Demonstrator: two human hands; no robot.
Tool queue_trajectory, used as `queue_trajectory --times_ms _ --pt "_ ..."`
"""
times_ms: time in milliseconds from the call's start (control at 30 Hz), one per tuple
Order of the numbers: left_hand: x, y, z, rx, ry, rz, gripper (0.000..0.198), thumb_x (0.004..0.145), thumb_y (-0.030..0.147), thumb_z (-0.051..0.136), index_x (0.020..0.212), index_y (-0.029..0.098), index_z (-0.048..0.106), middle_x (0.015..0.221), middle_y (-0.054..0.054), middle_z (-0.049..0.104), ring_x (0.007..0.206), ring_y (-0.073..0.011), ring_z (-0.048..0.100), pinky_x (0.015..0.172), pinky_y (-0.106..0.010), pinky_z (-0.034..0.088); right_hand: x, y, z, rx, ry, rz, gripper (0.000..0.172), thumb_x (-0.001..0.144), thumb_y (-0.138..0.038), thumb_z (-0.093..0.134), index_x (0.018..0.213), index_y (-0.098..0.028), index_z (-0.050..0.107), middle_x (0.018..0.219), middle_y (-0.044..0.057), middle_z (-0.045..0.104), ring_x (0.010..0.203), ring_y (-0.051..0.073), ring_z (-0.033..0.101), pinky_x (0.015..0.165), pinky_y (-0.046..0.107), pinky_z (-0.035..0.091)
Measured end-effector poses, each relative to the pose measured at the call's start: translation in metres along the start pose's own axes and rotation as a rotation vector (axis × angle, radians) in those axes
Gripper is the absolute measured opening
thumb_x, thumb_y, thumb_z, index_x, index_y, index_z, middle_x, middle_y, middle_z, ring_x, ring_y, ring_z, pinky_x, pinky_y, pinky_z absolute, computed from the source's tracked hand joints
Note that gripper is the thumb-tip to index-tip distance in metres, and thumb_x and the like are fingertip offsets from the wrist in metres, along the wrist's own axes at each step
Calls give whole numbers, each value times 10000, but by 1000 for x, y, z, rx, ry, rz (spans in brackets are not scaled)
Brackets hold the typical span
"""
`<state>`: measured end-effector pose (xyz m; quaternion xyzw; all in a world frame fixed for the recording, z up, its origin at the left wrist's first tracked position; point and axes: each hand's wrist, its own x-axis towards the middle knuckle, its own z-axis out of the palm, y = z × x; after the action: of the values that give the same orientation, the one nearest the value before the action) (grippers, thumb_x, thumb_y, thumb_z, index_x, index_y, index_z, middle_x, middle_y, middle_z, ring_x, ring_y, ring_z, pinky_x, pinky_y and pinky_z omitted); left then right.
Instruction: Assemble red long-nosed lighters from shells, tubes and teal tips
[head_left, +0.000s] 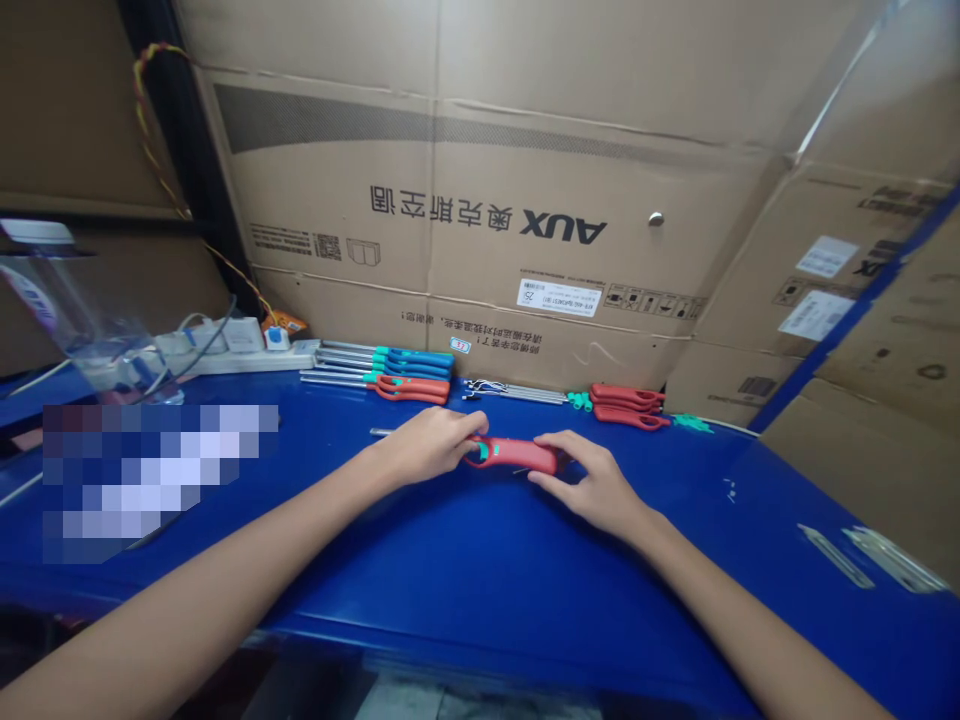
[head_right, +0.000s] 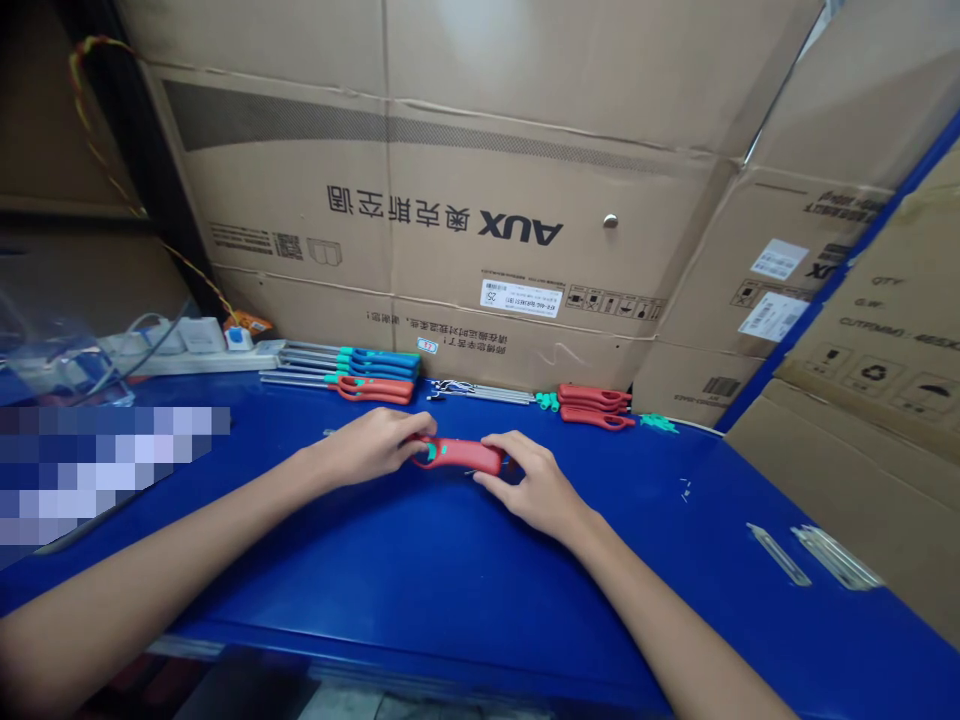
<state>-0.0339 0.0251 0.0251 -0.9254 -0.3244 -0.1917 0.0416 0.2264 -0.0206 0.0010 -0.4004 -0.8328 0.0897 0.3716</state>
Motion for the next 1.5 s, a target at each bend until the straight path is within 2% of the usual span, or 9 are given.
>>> queue_trajectory --times_ms 167,333,433,600,800,1033,1233,1400,1500 --pt "-7 9 -4 -157 -28 27 114 812 149 494 910 204 517 768 8 633 627 -146 571 556 -236 354 0 -1 2 -44 40 -13 335 830 -347 660 1137 -219 620 1082 91 687 967 236 652 875 381 520" --pt "-4 13 -2 -124 -61 84 130 820 307 584 816 179 560 817 -28 618 716 -161 564 650 -252 385 -2 3 7 -94 49 -21 357 819 -353 674 1139 -201 639 1073 90 698 962 234 650 871 385 525" --pt "0 9 -1 -94 -141 96 180 837 287 588 703 170 561 747 -24 611 705 -155 560 643 -250 369 -2 3 11 -127 23 -6 377 818 -347 676 1158 -189 638 1052 90 699 954 230 638 862 387 528" --pt "-2 -10 -9 -16 -266 -29 165 820 227 614 672 161 583 805 -43 632 787 -173 586 693 -250 388 1 3 8 -120 23 33 385 821 -363 668 1157 -177 641 1070 94 684 981 228 624 862 376 530" --pt "-8 -39 -19 60 -305 -178 134 794 272 643 712 165 635 866 -77 626 918 -227 576 737 -276 403 4 14 -4 -132 101 77 260 831 -368 641 1010 -181 676 995 84 702 921 234 641 842 392 525" --pt "-13 -68 -19 60 -409 -366 135 739 227 640 618 176 610 573 9 566 554 -134 538 508 -227 314 3 12 -6 -118 7 116 229 849 -377 607 967 -195 681 973 66 699 896 216 641 827 379 521" --pt "-13 -73 -21 112 -380 -450 91 718 240 647 651 180 632 626 -23 616 607 -167 566 526 -243 323 3 13 -6 -100 -16 144 211 842 -375 602 923 -199 687 932 57 698 817 192 648 765 346 536" --pt "-11 -70 -24 136 -331 -464 135 735 203 619 860 185 667 750 -42 673 712 -186 604 578 -244 369 2 13 -7 -90 -25 150 195 843 -360 591 912 -202 684 923 55 695 797 187 648 748 339 538" --pt "-11 -70 -25 133 -327 -452 116 738 169 601 820 192 680 758 -40 686 724 -182 619 608 -241 393 3 12 -7 -88 -28 155 188 842 -348 590 908 -197 681 920 56 697 800 188 649 755 342 537"
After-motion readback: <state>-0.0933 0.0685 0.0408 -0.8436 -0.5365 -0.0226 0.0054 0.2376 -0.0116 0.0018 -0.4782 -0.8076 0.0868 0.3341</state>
